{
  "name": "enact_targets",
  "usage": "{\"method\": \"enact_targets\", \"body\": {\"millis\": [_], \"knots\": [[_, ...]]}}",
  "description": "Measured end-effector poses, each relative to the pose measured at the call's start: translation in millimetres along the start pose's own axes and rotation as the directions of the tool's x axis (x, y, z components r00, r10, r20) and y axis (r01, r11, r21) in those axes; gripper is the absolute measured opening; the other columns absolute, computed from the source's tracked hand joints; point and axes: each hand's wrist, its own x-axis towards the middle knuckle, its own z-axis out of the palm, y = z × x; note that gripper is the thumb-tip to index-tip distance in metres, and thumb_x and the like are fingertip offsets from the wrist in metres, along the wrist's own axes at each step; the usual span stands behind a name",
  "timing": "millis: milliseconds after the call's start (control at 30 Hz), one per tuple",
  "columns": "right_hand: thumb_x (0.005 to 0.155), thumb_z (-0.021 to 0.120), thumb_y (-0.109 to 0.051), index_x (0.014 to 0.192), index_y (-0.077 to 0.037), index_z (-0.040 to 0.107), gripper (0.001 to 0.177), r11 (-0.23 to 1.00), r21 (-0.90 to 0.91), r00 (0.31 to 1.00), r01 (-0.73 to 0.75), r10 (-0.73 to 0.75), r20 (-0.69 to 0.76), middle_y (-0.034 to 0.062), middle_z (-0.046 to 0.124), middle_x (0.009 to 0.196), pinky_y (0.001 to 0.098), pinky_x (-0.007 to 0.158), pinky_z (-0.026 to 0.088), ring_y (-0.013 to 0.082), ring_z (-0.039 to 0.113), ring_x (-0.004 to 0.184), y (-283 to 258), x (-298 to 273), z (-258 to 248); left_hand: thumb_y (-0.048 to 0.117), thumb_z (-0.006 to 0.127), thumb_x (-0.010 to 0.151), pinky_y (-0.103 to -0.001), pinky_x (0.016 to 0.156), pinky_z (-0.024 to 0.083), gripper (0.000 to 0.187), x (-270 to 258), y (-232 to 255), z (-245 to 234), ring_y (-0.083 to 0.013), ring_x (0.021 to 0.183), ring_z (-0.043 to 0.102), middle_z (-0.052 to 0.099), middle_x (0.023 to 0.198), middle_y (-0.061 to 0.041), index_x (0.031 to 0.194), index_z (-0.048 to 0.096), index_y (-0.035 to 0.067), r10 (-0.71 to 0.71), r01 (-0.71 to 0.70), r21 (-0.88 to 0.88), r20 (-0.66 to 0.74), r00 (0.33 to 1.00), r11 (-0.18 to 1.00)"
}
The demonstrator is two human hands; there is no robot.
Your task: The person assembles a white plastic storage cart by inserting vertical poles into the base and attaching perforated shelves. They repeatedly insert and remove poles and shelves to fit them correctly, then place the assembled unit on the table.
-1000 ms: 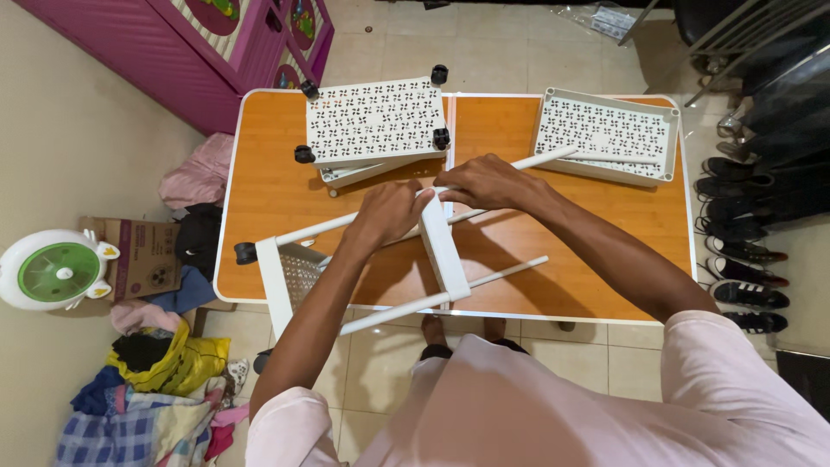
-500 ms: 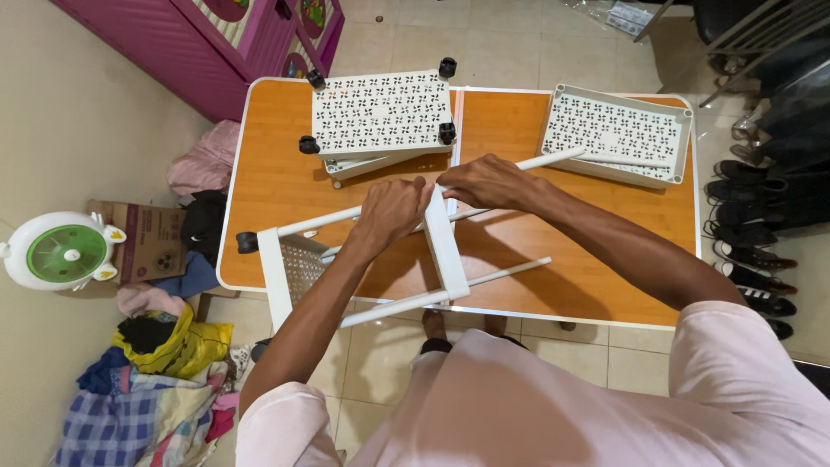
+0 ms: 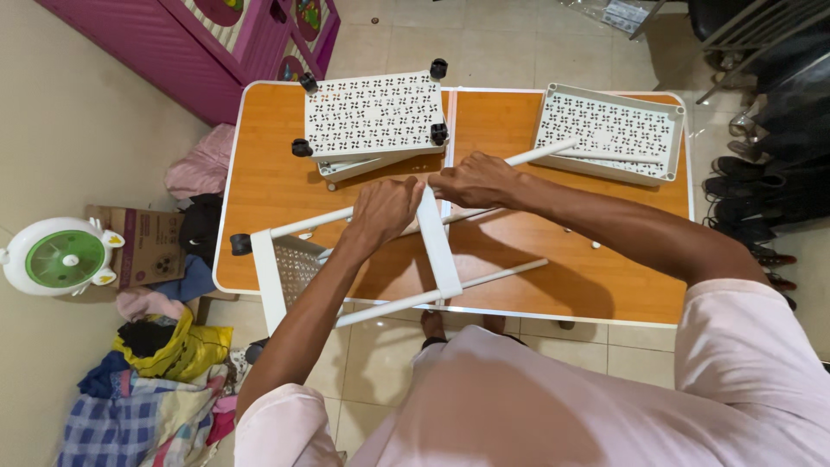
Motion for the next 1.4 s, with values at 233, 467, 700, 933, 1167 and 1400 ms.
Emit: {"method": "enact_targets", "body": {"millis": [233, 467, 700, 933, 1167, 1400], "knots": [[0.104, 0.054, -0.043, 0.099, -0.004, 0.059, 0.039, 0.895, 0.434, 0.968, -0.100, -0.012, 0.250, 0.0208, 0.065, 0.079, 0.0511, 0.069, 0.050, 0.0397, 0.061, 0.073, 18, 10, -20, 0.034, 0.049, 0.106, -0.054, 0.057, 0.050, 0.041, 1, 4, 1, -0.0411, 0.055, 0.063, 0.063, 0.059, -0.021, 0.087, 0.070, 0.004, 0.019, -0.019, 0.005, -0.033, 0.999, 1.000], [0.104, 0.055, -0.040, 0.104, -0.002, 0.062, 0.039, 0.802, 0.580, 0.920, -0.143, -0.109, 0.377, 0.0178, 0.067, 0.093, 0.0464, 0.078, 0.051, 0.0312, 0.064, 0.088, 31, 19, -21, 0.033, 0.048, 0.107, -0.054, 0.058, 0.050, 0.042, 4, 9, 0, -0.0408, 0.056, 0.064, 0.063, 0.060, -0.021, 0.088, 0.070, 0.004, 0.051, -0.051, 0.003, -0.033, 0.998, 0.999], [0.100, 0.051, -0.035, 0.132, -0.016, 0.063, 0.039, 0.633, 0.692, 0.887, -0.347, -0.019, 0.462, 0.0039, 0.063, 0.130, 0.0399, 0.086, 0.057, 0.0203, 0.063, 0.109, 56, -15, -44, 0.035, 0.046, 0.107, -0.056, 0.056, 0.049, 0.040, 2, 5, -9, -0.0429, 0.054, 0.064, 0.064, 0.059, -0.023, 0.099, 0.071, 0.005, -0.093, 0.091, 0.026, 0.050, 0.994, 0.995], [0.105, 0.050, -0.034, 0.135, -0.014, 0.055, 0.037, 0.779, 0.330, 0.838, -0.533, 0.433, 0.331, 0.0189, 0.070, 0.116, 0.0502, 0.092, 0.050, 0.0398, 0.064, 0.110, 64, -66, -50, 0.035, 0.048, 0.105, -0.059, 0.062, 0.051, 0.040, 3, 12, 6, -0.0447, 0.065, 0.067, 0.068, 0.069, -0.023, 0.096, 0.071, 0.004, 0.000, 0.000, 0.005, 0.007, 1.000, 1.000], [0.098, 0.061, -0.019, 0.112, 0.000, 0.058, 0.024, 0.822, 0.301, 0.872, -0.484, 0.481, 0.090, 0.0211, 0.065, 0.099, 0.0511, 0.083, 0.052, 0.0408, 0.064, 0.094, 121, -132, 23, 0.035, 0.049, 0.105, -0.058, 0.071, 0.052, 0.039, 3, 25, -7, -0.0453, 0.075, 0.068, 0.071, 0.080, -0.024, 0.096, 0.071, 0.003, -0.076, 0.080, -0.039, 0.080, 0.994, 0.996], [0.084, 0.070, 0.003, 0.112, 0.000, 0.073, 0.028, 0.831, 0.145, 0.789, -0.537, 0.556, -0.261, 0.0237, 0.066, 0.105, 0.0451, 0.084, 0.055, 0.0384, 0.064, 0.096, 212, -221, 117, 0.024, 0.060, 0.100, -0.054, 0.076, 0.053, 0.026, -3, 34, -32, -0.0445, 0.083, 0.069, 0.073, 0.089, -0.024, 0.104, 0.068, -0.001, -0.070, 0.073, -0.204, 0.024, 0.997, 0.976]]}}
